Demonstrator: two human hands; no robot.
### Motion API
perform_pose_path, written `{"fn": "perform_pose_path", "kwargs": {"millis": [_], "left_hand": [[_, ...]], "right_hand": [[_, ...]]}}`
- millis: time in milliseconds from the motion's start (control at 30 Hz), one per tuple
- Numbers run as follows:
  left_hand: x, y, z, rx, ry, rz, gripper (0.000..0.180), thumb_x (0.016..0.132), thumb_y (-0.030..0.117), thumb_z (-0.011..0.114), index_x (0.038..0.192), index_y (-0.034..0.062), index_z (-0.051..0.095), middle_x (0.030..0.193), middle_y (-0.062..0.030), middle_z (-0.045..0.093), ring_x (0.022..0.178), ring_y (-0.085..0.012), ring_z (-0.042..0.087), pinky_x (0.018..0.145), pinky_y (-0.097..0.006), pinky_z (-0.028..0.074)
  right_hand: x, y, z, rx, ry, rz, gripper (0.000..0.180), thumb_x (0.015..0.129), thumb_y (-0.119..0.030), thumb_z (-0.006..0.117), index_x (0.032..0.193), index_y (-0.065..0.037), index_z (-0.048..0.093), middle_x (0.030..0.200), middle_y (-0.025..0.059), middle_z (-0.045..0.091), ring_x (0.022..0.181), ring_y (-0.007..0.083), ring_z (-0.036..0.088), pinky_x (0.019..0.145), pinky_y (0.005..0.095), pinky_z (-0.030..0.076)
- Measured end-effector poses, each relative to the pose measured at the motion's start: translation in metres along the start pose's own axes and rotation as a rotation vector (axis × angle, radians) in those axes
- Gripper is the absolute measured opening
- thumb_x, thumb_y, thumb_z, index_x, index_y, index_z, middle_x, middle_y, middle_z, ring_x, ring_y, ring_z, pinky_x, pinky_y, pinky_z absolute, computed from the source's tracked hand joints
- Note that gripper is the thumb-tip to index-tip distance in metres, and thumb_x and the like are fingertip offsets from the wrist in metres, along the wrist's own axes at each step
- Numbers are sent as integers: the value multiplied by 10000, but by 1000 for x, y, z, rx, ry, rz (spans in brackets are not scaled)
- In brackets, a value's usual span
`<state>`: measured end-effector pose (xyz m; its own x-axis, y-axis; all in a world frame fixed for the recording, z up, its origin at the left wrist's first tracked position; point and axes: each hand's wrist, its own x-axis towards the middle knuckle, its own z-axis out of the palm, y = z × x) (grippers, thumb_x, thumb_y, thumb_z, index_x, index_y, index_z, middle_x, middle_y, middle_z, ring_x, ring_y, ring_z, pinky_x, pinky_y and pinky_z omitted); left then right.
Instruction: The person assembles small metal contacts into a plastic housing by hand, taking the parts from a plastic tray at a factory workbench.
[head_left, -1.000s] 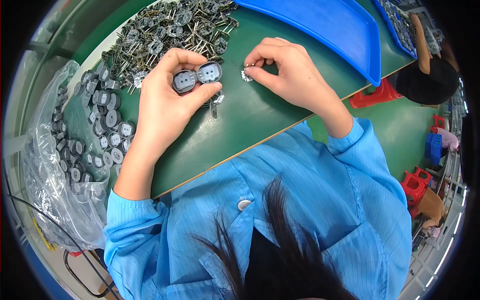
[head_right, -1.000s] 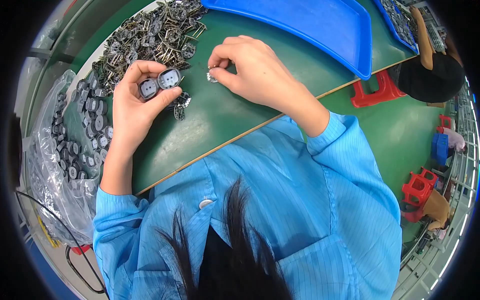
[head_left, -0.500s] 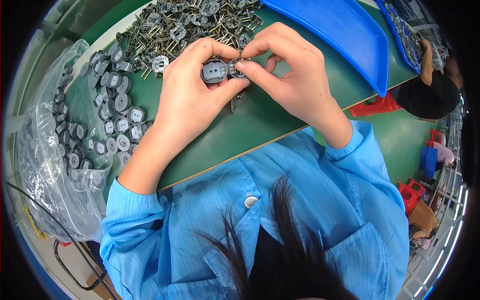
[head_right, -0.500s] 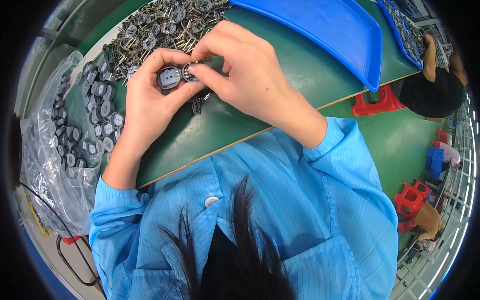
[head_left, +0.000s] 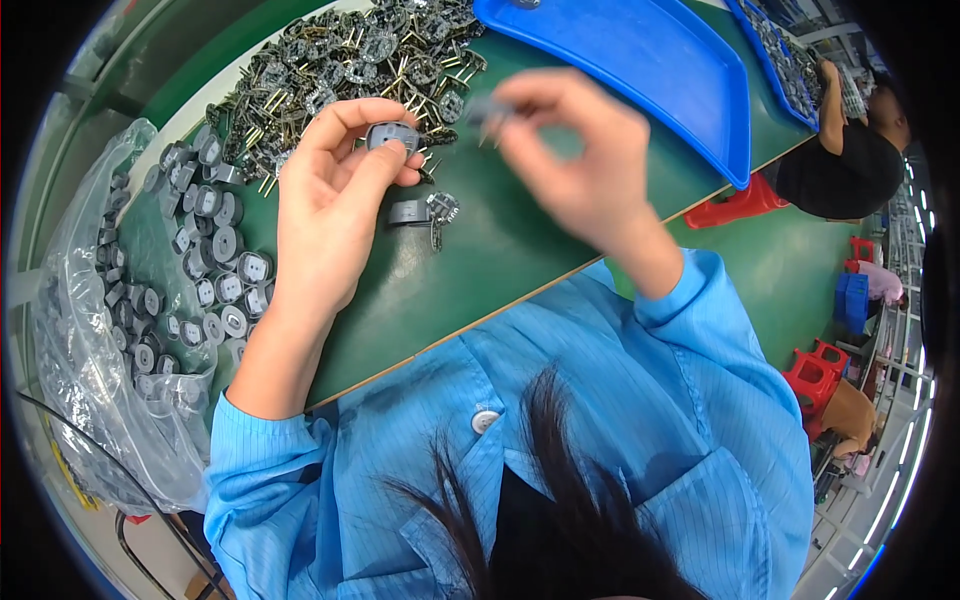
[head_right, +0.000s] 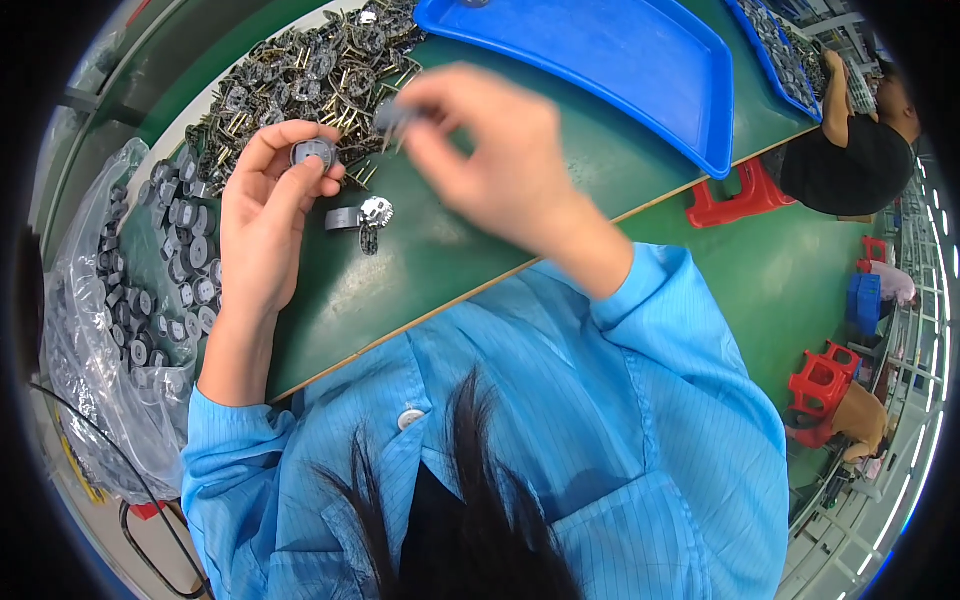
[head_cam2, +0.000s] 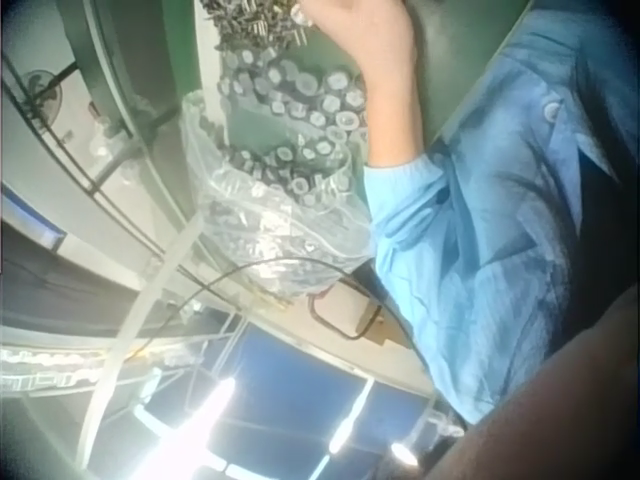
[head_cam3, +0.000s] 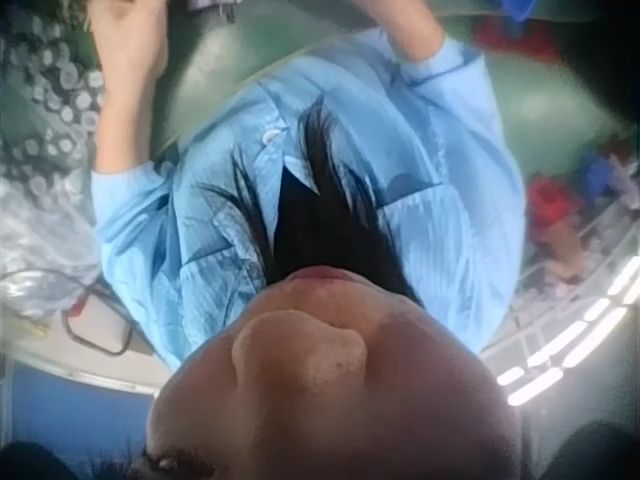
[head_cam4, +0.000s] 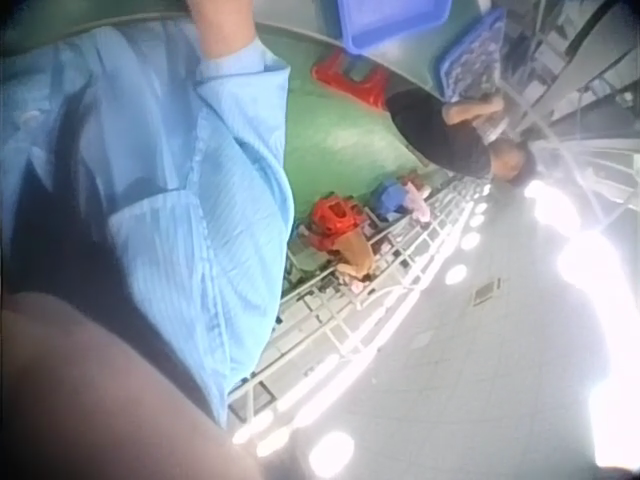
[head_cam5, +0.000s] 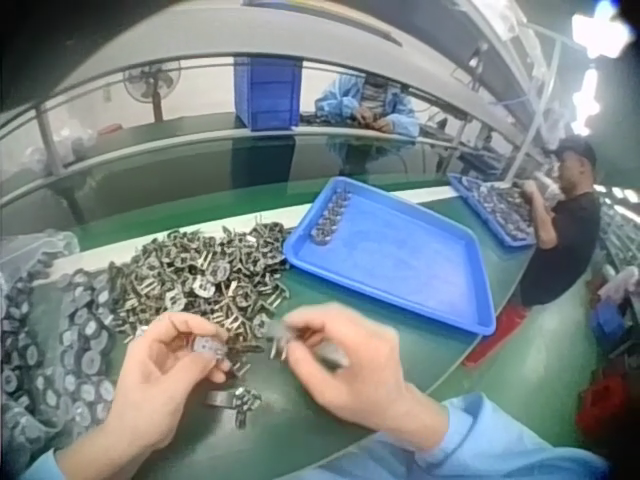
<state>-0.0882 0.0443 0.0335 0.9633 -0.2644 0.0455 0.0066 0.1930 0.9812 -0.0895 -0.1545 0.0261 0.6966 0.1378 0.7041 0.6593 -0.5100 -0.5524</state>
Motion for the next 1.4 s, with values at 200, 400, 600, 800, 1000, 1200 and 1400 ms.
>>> {"fn": "perform_pose_path", "kwargs": {"millis": [200, 400, 600, 800, 1000, 1200, 1400], "left_hand": [[4, -1, -5, 17, 14, -42, 181, 888, 53, 550, 1059, 11, 594, 993, -43, 570, 758, -94, 563, 716, -228, 475], [8, 9, -10, -20, 54, -61, 309, 852, 48, 603, 1133, -28, 500, 924, -94, 599, 741, -111, 578, 664, -226, 470], [10, 10, -11, -68, 59, -88, 237, 866, 65, 598, 1083, -12, 543, 887, -79, 617, 764, -131, 613, 674, -236, 496], [10, 6, -18, -55, 50, -75, 295, 889, 85, 560, 1166, -13, 533, 886, -42, 585, 822, -108, 593, 707, -211, 476], [6, 6, -15, 75, 5, 13, 370, 844, 96, 622, 1186, -11, 530, 880, -30, 582, 777, -77, 533, 692, -205, 421], [5, 5, -7, 93, 0, 4, 331, 836, 63, 638, 1148, -1, 546, 905, -39, 604, 773, -72, 549, 668, -197, 423], [13, 3, -19, 4, 44, -40, 306, 833, 53, 639, 1124, 2, 559, 906, -37, 612, 787, -69, 570, 665, -190, 441]], "right_hand": [[65, 103, -18, -38, -58, 607, 190, 716, -121, 732, 854, -1, 683, 669, 37, 638, 599, 103, 570, 592, 255, 469], [77, 105, -14, -308, -137, 720, 218, 678, -189, 768, 778, -6, 704, 703, 105, 678, 631, 164, 636, 648, 283, 501], [74, 101, -10, -449, -30, 521, 219, 698, -185, 756, 765, -2, 657, 679, 106, 660, 620, 149, 625, 625, 288, 496], [23, -3, 2, 136, -511, 164, 184, 723, -66, 649, 905, -89, 659, 812, 54, 616, 735, 211, 577, 672, 321, 490], [-15, -10, 6, -103, -501, -26, 130, 743, -57, 639, 871, -77, 623, 818, 48, 579, 820, 247, 564, 723, 352, 472], [-14, -9, -11, -96, -513, 176, 116, 746, -123, 670, 813, -64, 596, 778, 69, 591, 781, 257, 569, 694, 354, 468], [-16, -17, 24, 20, -376, -55, 198, 727, -113, 661, 886, -46, 564, 757, 90, 604, 735, 308, 582, 657, 395, 481]]}}
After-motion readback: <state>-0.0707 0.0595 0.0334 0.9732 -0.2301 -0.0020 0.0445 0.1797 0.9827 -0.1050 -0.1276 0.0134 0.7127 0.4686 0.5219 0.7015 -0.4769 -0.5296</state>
